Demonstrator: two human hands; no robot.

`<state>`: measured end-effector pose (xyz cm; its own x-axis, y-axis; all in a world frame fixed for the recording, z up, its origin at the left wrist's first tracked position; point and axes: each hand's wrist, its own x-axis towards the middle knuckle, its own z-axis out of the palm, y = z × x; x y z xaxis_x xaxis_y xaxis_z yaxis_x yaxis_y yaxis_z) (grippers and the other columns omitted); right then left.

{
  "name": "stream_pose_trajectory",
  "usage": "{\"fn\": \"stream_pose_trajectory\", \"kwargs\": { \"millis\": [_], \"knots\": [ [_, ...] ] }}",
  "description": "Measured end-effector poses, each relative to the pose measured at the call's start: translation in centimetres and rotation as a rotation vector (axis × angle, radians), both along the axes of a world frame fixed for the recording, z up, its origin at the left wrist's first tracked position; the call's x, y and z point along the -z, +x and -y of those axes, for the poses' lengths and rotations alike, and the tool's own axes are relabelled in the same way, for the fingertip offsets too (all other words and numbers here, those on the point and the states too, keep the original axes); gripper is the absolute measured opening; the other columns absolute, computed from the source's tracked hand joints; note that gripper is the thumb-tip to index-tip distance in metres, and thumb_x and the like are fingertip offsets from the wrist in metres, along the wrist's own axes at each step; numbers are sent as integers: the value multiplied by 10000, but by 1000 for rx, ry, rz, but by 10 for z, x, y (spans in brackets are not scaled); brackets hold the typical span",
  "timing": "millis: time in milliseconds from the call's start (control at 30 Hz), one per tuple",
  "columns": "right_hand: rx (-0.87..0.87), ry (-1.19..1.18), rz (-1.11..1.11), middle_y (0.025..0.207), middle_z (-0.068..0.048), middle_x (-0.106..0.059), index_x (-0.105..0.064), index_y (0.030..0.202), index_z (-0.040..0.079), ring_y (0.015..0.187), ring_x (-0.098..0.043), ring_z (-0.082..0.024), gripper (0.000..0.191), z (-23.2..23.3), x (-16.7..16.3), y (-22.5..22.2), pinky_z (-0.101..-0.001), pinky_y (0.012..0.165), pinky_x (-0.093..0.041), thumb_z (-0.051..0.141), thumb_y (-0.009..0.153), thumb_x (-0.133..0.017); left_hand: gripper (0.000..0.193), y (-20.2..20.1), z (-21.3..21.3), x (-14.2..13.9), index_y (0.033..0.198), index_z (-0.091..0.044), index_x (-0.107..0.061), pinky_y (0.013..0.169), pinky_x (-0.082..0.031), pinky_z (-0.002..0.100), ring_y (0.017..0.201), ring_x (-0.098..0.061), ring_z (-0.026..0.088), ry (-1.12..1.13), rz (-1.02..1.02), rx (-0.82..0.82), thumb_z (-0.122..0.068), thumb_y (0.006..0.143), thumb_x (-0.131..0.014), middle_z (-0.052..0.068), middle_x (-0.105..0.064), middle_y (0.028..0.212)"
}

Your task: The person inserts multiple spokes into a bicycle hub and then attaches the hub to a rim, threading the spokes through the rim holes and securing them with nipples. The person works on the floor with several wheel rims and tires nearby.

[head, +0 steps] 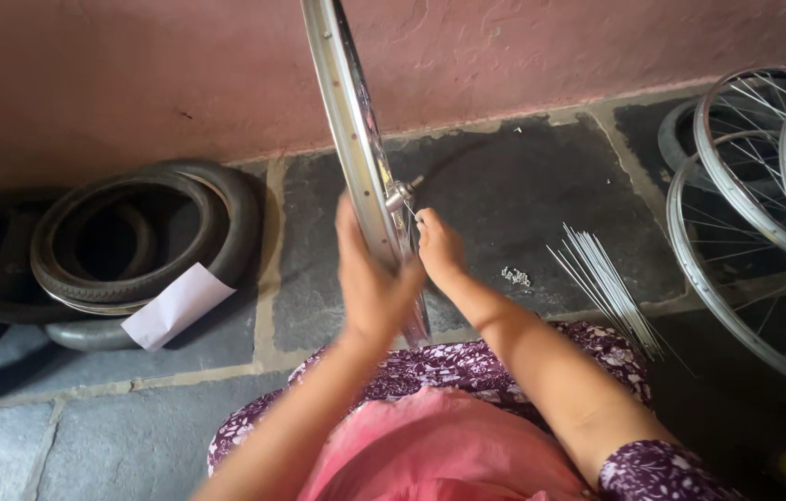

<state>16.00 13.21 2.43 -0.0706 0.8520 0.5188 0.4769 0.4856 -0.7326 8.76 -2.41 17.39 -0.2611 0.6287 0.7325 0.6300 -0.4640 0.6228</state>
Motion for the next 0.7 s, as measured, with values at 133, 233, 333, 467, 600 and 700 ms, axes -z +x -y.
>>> {"fn": "stream_pose_trajectory", "kwargs": {
  "millis": [133,233,333,467,600,700],
  "knots": [
    [-105,-124,-115,856,-178,-702,-652,1133,105,734,-701,-337,159,3,0,8,-414,618,-539,113,991,-584,714,9,14,36,1461,-11,-386,1047,-560,362,1233,-689,273,-70,286,166,72,779,-580,171,-615,1393],
    [-251,-800,-537,743,-64,-594,-675,1115,119,559,-495,-147,161,2,2,10,-304,471,-418,133,1019,-547,644,-2,-2,25,1416,-9,-435,1069,-549,353,1228,-671,229,-84,368,228,100,797,-576,163,-645,1291],
    [-407,-1051,-901,713,-1,-544,-621,1016,103,488,-399,-69,76,-4,11,13,-217,409,-326,150,1007,-561,631,-10,-10,-1,1387,-14,-437,1048,-546,344,1214,-657,210,-98,445,306,102,780,-564,140,-633,1283],
    [-552,-1252,-1201,773,-22,-584,-634,1022,34,518,-474,-56,72,-9,27,19,-187,445,-409,88,1019,-588,653,-10,10,-32,1349,-23,-488,960,-536,318,1078,-660,196,-182,286,239,117,721,-598,122,-648,1179],
    [-525,-1332,-1451,822,-50,-607,-611,1006,0,594,-542,-80,90,-6,27,20,-201,553,-494,49,1003,-536,652,2,30,-43,1354,-32,-497,942,-539,312,1041,-648,176,-240,351,324,100,720,-576,97,-636,1133],
    [-490,-1292,-1502,842,-49,-619,-613,1003,-1,652,-582,-100,124,1,12,27,-223,621,-527,70,993,-512,651,6,41,-38,1375,-29,-478,958,-521,319,1075,-633,180,-192,266,324,87,743,-584,97,-629,1145]
  ]
}}
